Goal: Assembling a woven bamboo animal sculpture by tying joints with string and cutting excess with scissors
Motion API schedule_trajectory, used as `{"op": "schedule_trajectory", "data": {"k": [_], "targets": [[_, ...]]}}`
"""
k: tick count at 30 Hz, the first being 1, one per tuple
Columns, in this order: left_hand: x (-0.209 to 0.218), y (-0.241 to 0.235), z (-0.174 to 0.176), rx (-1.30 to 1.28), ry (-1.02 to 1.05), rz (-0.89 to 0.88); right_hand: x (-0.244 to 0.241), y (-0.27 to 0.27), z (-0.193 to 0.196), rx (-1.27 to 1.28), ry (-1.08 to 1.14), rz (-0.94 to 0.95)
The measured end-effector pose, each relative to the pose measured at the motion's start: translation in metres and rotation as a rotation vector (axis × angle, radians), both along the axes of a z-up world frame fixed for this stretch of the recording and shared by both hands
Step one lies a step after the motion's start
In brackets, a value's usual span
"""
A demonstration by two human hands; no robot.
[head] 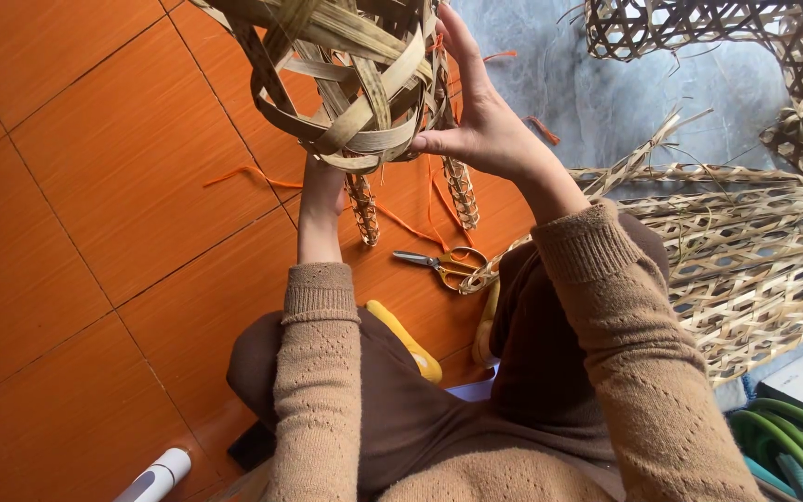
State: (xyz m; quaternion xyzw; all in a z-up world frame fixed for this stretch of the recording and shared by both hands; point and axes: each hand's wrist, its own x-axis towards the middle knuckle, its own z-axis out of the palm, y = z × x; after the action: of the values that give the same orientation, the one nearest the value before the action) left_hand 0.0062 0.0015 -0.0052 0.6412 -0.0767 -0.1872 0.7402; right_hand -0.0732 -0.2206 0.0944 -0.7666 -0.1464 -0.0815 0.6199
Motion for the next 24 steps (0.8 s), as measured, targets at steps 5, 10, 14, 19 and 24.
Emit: {"op": "schedule_trajectory", "data": {"k": [5, 10, 14, 19, 24], "targets": [[0.004, 0.002, -0.011, -0.041, -0.067, -0.026, -0.001, -0.002, -0.005, 0.012, 0.002, -0.023], [0.006, 0.002, -0.009, -0.076, -0.139, -0.046, 0.004, 0.008, -0.005, 0.043, 0.008, -0.034], [-0.01, -0.004, 0.044, 0.011, 0.051, -0.046, 0.004, 0.001, 0.007, 0.175, 0.202, -0.109], [-0.015, 0.003, 0.078, -0.266, -0.067, -0.252, 0.01, -0.013, 0.008, 0.374, -0.054, 0.009], [-0.014, 0.03, 0.122, -0.305, -0.144, -0.134, 0.024, -0.019, -0.015, 0.273, 0.248, -0.47]]}}
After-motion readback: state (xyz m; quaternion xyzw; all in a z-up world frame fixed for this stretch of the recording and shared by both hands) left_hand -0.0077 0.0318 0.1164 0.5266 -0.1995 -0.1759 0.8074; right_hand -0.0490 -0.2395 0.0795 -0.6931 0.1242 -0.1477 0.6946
